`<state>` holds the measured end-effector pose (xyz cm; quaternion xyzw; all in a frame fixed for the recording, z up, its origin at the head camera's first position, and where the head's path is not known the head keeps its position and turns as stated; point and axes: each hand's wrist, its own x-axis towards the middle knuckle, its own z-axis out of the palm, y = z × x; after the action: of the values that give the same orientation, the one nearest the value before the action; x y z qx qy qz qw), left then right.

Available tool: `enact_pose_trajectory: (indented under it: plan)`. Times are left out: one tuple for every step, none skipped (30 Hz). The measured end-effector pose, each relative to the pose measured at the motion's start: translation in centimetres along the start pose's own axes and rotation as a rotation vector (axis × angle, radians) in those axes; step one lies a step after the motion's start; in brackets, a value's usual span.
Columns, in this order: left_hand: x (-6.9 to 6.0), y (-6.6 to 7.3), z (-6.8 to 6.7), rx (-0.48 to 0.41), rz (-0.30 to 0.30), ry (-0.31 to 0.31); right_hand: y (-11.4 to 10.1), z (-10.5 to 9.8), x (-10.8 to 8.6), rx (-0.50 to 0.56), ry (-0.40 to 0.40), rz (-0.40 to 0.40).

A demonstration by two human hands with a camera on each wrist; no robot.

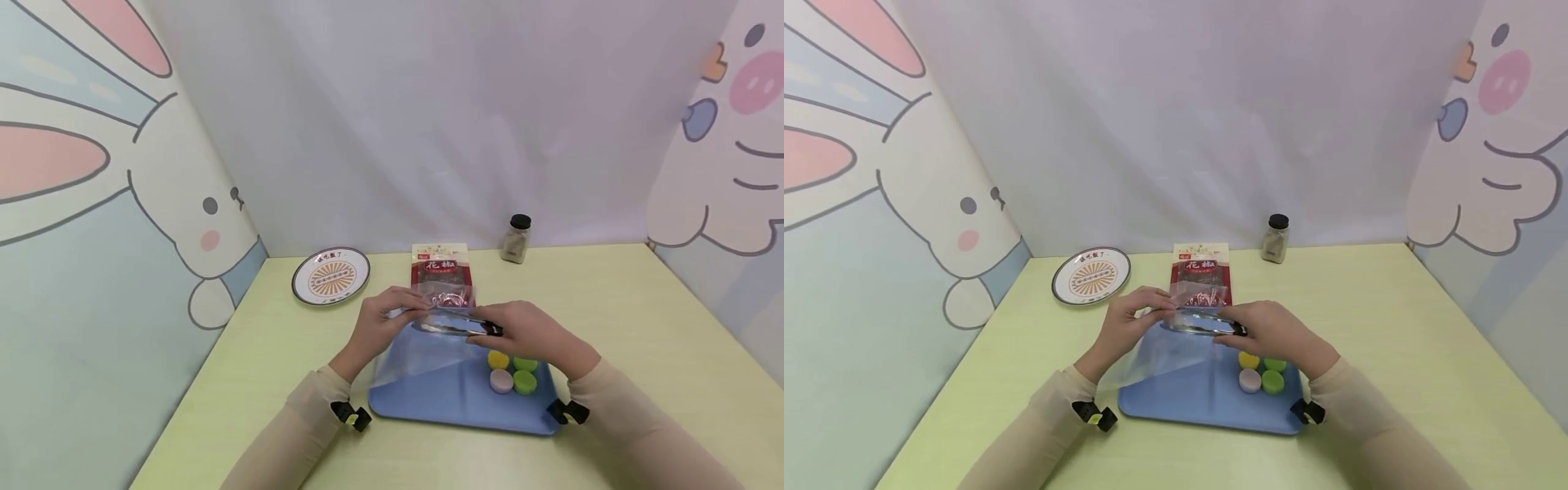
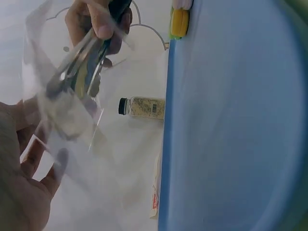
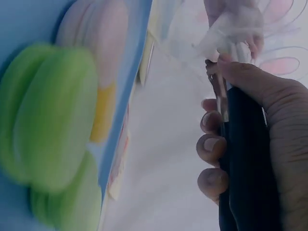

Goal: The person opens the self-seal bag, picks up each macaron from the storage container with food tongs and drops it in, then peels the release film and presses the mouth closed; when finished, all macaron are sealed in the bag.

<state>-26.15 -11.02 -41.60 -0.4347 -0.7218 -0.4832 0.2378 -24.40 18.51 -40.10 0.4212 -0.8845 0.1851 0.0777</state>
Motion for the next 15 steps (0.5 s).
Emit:
enact_pose_trajectory:
  plan:
    - [0.0, 0.1, 0.0, 0.002, 0.005, 0.004, -0.3, 0.2, 0.4, -0.008, -0.029, 0.008]
    - [0.1, 0.3, -0.1, 0.016, 0.008, 0.011, -0.5, 0.3, 0.7, -0.021, -0.067, 0.022]
    - [0.1, 0.3, -0.2, 0.036, 0.01, 0.02, -0.6, 0.3, 1.0, -0.038, -0.108, 0.041]
    - [0.2, 0.4, -0.3, 0.064, 0.012, 0.03, -0.7, 0.2, 1.2, -0.058, -0.147, 0.062]
    - [0.2, 0.4, -0.5, 0.09, 0.009, 0.038, -0.8, 0.1, 1.4, -0.076, -0.185, 0.084]
    - [0.3, 0.4, -0.8, 0.11, 0.002, 0.043, -0.8, -0.1, 1.5, -0.09, -0.211, 0.099]
    - [0.3, 0.4, -0.9, 0.129, -0.006, 0.046, -0.8, -0.4, 1.5, -0.094, -0.221, 0.103]
    - [0.3, 0.3, -1.1, 0.138, -0.012, 0.046, -0.9, -0.6, 1.6, -0.091, -0.215, 0.105]
    - [0.3, 0.2, -1.2, 0.133, -0.02, 0.043, -0.9, -0.7, 1.7, -0.087, -0.198, 0.099]
    - [0.3, 0.1, -1.2, 0.12, -0.027, 0.037, -1.0, -0.9, 1.8, -0.077, -0.176, 0.082]
    - [0.2, 0.0, -1.1, 0.104, -0.034, 0.029, -1.2, -1.1, 2.0, -0.067, -0.15, 0.061]
    - [0.2, 0.0, -0.9, 0.083, -0.037, 0.023, -1.4, -1.1, 2.2, -0.065, -0.127, 0.037]
    - [0.2, -0.1, -0.8, 0.061, -0.038, 0.016, -1.6, -1.0, 2.5, -0.061, -0.109, 0.018]
    - [0.2, -0.1, -0.6, 0.04, -0.037, 0.01, -1.9, -0.9, 2.8, -0.065, -0.095, 0.008]
    - [0.2, -0.1, -0.4, 0.022, -0.038, 0.006, -2.2, -0.6, 3.1, -0.067, -0.092, -0.001]
